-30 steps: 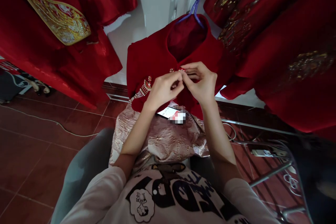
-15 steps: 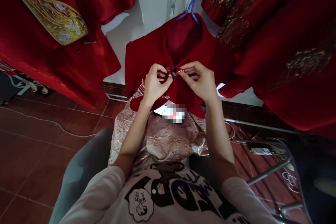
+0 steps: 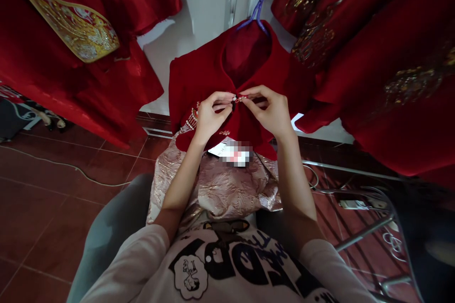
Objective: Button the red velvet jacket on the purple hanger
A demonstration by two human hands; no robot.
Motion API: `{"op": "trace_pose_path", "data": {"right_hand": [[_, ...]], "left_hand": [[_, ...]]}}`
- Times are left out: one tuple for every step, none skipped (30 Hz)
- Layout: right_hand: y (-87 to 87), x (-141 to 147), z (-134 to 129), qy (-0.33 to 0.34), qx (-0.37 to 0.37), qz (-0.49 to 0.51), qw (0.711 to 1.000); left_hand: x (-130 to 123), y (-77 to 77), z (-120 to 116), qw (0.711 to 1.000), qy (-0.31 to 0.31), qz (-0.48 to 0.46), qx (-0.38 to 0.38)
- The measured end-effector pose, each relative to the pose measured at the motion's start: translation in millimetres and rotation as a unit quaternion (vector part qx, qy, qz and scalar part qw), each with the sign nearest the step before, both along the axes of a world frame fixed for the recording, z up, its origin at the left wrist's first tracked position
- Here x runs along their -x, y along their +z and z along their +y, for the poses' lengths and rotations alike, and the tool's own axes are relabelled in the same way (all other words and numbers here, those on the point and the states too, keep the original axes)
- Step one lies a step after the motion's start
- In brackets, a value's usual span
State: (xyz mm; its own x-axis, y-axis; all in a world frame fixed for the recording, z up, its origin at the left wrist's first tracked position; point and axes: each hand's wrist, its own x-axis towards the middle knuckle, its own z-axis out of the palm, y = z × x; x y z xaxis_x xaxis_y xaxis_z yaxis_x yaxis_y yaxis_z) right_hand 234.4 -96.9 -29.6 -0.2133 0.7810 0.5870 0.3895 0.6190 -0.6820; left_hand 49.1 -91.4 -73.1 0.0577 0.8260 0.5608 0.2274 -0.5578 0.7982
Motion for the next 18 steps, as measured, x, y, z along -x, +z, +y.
{"op": "trace_pose_path", "data": {"right_hand": [[-1.2, 0.8, 1.1, -0.005, -0.006, -0.001, 1.0], [-2.4, 2.0, 2.1, -0.011, -0.011, 0.0, 1.0], [-3.7, 3.4, 2.8, -0.017, -0.015, 0.003, 1.0], [-4.9, 5.1, 3.2, -0.022, -0.018, 0.008, 1.0], [-5.8, 7.0, 3.2, -0.026, -0.021, 0.014, 0.999], [-6.6, 8.9, 2.9, -0.029, -0.023, 0.02, 0.999], [-7.1, 10.8, 2.2, -0.031, -0.026, 0.025, 0.999], [-7.5, 12.7, 1.4, -0.033, -0.028, 0.029, 0.999], [-7.8, 14.4, 0.4, -0.036, -0.029, 0.032, 0.998], [-8.1, 16.0, -0.5, -0.039, -0.029, 0.034, 0.998], [-8.4, 17.3, -1.3, -0.042, -0.029, 0.036, 0.998], [-8.8, 18.3, -1.8, -0.046, -0.028, 0.039, 0.998], [-9.4, 19.1, -2.0, -0.049, -0.026, 0.044, 0.997], [-10.0, 19.6, -1.9, -0.05, -0.024, 0.049, 0.997], [-10.7, 20.0, -1.5, -0.05, -0.022, 0.054, 0.997], [-11.4, 20.2, -0.9, -0.049, -0.019, 0.059, 0.997], [-12.0, 20.4, -0.3, -0.049, -0.016, 0.063, 0.997], [-12.5, 20.4, 0.4, -0.05, -0.013, 0.066, 0.996]], "left_hand": [[0.1, -0.3, 0.4, 1.0, 0.0, 0.0, -0.002], [-0.3, -1.0, 0.7, 1.0, 0.0, -0.002, -0.003], [-1.0, -1.9, 0.9, 1.0, 0.001, -0.006, -0.004], [-2.1, -3.1, 1.1, 1.0, 0.004, -0.012, -0.005], [-3.6, -4.4, 1.4, 1.0, 0.007, -0.019, -0.005], [-5.3, -5.7, 1.7, 1.0, 0.013, -0.026, -0.005], [-7.2, -7.1, 2.1, 0.999, 0.02, -0.034, -0.005], [-9.0, -8.4, 2.6, 0.999, 0.029, -0.041, -0.005], [-10.7, -9.7, 3.2, 0.998, 0.037, -0.05, -0.006], [-12.1, -10.9, 3.9, 0.997, 0.045, -0.06, -0.006], [-13.2, -12.1, 4.6, 0.996, 0.05, -0.071, -0.006], [-14.0, -13.0, 5.3, 0.995, 0.053, -0.081, -0.006], [-14.5, -13.9, 5.9, 0.995, 0.056, -0.088, -0.006], [-14.6, -14.6, 6.4, 0.994, 0.056, -0.09, -0.006], [-14.5, -15.1, 6.6, 0.994, 0.057, -0.087, -0.005], [-14.3, -15.4, 6.6, 0.995, 0.058, -0.08, -0.005], [-13.9, -15.5, 6.3, 0.996, 0.058, -0.072, -0.005], [-13.6, -15.4, 5.8, 0.996, 0.056, -0.066, -0.008]]}}
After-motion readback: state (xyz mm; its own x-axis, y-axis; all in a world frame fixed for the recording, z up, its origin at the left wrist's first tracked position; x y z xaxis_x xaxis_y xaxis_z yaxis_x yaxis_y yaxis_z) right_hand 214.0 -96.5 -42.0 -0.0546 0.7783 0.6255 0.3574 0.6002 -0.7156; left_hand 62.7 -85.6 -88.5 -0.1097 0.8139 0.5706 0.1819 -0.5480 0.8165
